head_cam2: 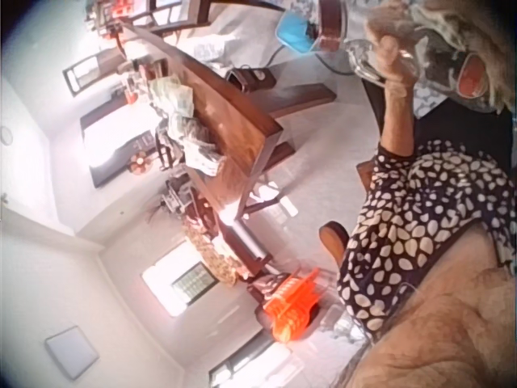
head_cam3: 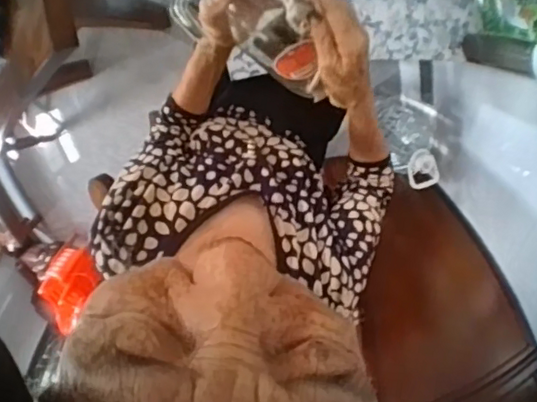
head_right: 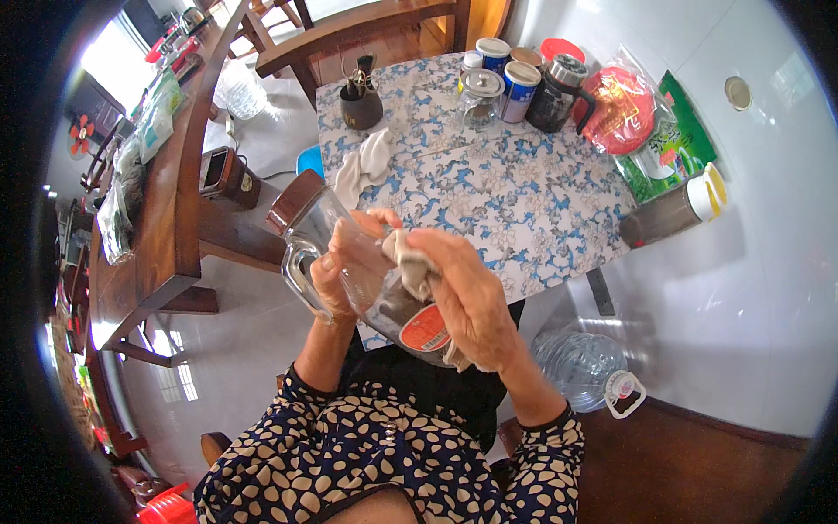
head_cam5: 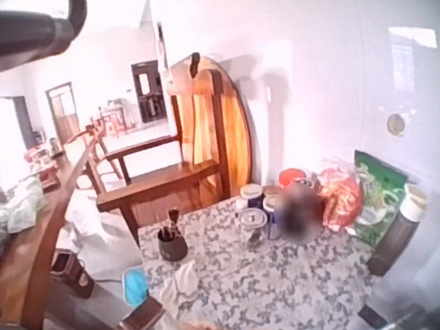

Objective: The person sits at a table and wipes several glass jars and containers with a white cloth. They handle each item individually, wiping the lids and bodies of the jars, including a large jar with a red lid and a smaller jar with a yellow lid, before placing them back on the table.

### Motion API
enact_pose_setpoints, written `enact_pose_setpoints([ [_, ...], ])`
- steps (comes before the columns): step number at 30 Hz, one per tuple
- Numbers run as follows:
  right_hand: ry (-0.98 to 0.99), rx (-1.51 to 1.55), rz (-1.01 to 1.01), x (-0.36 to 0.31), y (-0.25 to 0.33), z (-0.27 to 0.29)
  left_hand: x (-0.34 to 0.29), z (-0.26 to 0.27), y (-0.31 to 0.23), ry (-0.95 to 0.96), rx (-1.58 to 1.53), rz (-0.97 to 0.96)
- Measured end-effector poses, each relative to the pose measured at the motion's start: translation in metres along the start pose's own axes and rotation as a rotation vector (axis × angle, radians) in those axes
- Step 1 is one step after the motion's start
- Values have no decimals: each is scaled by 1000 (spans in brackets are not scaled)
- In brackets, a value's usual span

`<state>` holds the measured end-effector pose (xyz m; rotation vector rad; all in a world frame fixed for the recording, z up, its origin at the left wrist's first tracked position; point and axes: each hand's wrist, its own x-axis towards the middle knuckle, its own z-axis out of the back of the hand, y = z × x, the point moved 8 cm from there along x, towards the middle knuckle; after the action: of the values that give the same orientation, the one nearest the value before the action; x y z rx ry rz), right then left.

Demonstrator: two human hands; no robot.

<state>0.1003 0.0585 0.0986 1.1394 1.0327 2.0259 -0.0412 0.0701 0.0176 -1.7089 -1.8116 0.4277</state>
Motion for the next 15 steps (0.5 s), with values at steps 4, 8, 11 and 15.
enact_pose_setpoints([
  [4,-13,-25,-107,9,-29,1,-4,-2,5,-103,93,38],
  [8,-99,-164,162,-4,2,-1,-5,10,10,-140,136,48],
  [11,-73,-289,332,-21,17,-17,-7,18,16,-144,130,98],
  [15,-66,-482,383,-33,23,-26,-6,16,14,-175,87,51],
])
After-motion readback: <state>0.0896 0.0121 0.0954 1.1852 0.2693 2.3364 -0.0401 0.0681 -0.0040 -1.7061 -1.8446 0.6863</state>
